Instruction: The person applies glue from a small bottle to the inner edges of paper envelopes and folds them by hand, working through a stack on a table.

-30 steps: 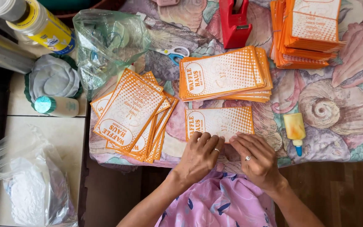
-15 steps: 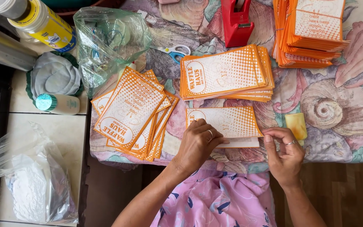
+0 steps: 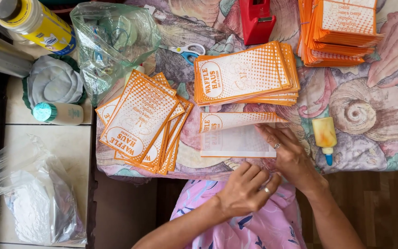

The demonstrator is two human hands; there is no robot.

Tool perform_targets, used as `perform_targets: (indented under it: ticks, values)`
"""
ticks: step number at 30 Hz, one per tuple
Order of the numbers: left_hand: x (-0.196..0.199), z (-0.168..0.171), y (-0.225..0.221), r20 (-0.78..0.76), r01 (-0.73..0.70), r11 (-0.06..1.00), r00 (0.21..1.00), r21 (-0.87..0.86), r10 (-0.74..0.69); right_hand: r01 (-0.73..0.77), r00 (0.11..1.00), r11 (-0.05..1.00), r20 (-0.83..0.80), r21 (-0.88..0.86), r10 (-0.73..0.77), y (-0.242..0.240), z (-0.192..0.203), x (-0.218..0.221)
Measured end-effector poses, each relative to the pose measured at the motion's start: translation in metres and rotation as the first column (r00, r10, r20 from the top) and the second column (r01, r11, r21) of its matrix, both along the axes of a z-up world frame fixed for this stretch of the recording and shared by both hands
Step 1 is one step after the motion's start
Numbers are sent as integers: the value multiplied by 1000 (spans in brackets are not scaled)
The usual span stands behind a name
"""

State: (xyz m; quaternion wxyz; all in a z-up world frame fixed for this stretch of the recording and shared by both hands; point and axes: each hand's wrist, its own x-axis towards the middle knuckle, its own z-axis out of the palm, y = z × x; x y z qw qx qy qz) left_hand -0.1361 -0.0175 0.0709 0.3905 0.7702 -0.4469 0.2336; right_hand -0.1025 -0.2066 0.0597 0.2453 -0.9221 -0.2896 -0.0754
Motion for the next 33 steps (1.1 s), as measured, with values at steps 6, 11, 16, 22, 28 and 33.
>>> perform_targets:
  ticks: [6, 11, 16, 22, 28, 33]
  values:
    - [29, -43, -8, -343, -143, 948, 908, 286, 240, 312, 938, 928, 87, 201, -335, -45, -6, -8]
    - [52, -56, -3, -298, -132, 955, 931, 265, 211, 626, 777, 774, 159, -96, -609, -100, -14, -21]
    - [65, -58, 4, -373, -143, 953, 897, 267, 239, 581, 802, 814, 175, -5, -572, -68, 4, -25]
    - [68, -65, 16, -368, -125, 941, 898, 313, 241, 79, 992, 981, 82, 177, -94, 35, 10, -40]
    - [64, -48, 84, -376, 41, 956, 924, 291, 75, 39, 996, 999, 82, 2, -39, 66, -10, -54]
    - [41, -30, 107, -291, -23, 962, 951, 271, 104, 59, 991, 996, 120, -66, -50, 68, -17, -56]
